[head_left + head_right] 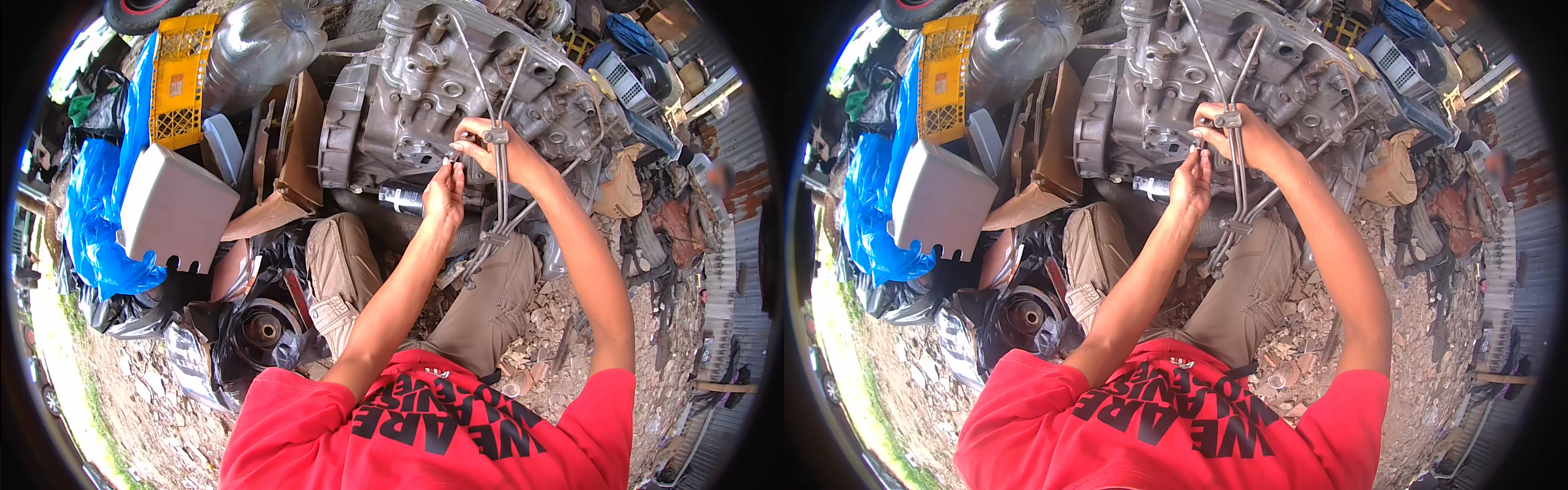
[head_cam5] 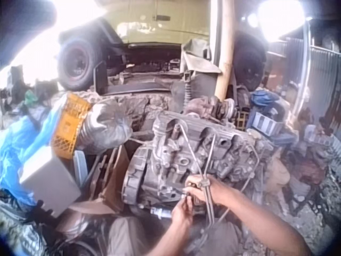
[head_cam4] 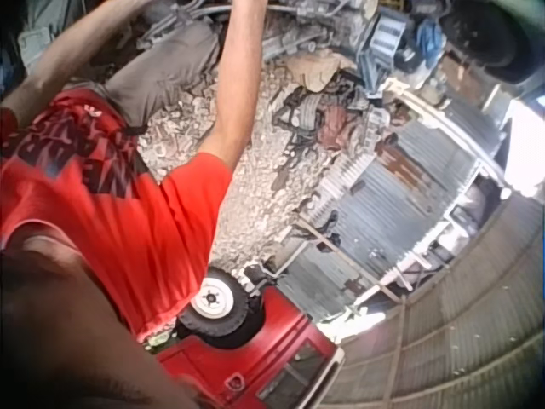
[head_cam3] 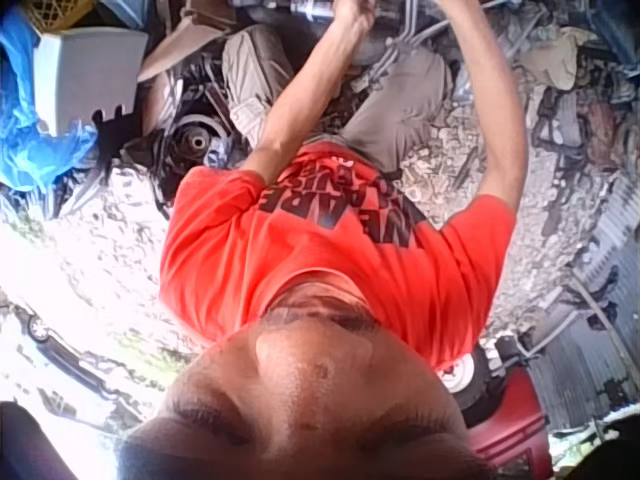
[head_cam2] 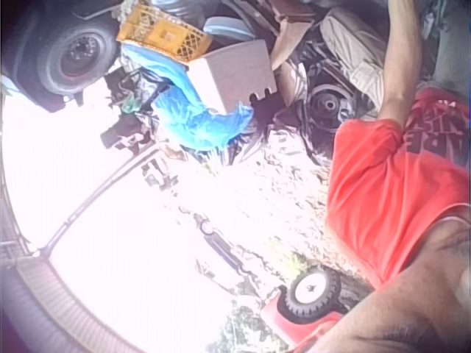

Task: The person sits on the ground and uses a wrench to loosen and remove bolts from a car engine block. They detach a metal component, inspect it, and place it aside. The person then picks up a larger engine cover and positions it over the engine before setting it down.

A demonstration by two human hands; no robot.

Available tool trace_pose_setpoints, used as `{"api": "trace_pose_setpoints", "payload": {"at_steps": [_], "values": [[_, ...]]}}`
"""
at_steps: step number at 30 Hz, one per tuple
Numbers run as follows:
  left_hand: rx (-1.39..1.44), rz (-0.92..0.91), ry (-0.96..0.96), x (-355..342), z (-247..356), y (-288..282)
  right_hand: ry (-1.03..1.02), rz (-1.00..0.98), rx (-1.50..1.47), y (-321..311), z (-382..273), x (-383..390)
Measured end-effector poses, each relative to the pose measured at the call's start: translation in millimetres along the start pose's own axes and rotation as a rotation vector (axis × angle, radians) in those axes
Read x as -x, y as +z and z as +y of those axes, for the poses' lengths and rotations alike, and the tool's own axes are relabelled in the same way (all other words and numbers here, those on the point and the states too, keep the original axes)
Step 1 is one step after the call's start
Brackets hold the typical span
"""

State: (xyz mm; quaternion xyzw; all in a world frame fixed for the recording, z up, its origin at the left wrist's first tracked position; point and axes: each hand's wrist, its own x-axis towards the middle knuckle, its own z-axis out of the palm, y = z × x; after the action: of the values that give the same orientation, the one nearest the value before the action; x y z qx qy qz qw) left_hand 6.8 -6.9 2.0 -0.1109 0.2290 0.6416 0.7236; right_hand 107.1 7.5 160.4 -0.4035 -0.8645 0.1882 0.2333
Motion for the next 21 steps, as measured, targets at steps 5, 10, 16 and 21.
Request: {"api": "trace_pose_setpoints", "payload": {"at_steps": [5, 10, 16, 21], "values": [[-0.014, 0.006, -0.007, 1.7, 0.0, 4.1, 0.067, 0.044, 0.081, -17.2, 18.4, 4.0], [-0.006, 0.008, -0.008, -6.8, 2.6, 0.1, 0.039, 0.021, -0.070, -6.6, 1.4, 1.1], [-0.067, 0.006, -0.070, -4.9, 4.2, 2.0, 0.228, -0.120, 0.274, -26.4, 29.4, 19.3], [-0.138, 0.019, -0.057, 1.4, 8.4, -4.6, 0.182, -0.253, 0.233, -25.3, 10.3, 33.2]]}}
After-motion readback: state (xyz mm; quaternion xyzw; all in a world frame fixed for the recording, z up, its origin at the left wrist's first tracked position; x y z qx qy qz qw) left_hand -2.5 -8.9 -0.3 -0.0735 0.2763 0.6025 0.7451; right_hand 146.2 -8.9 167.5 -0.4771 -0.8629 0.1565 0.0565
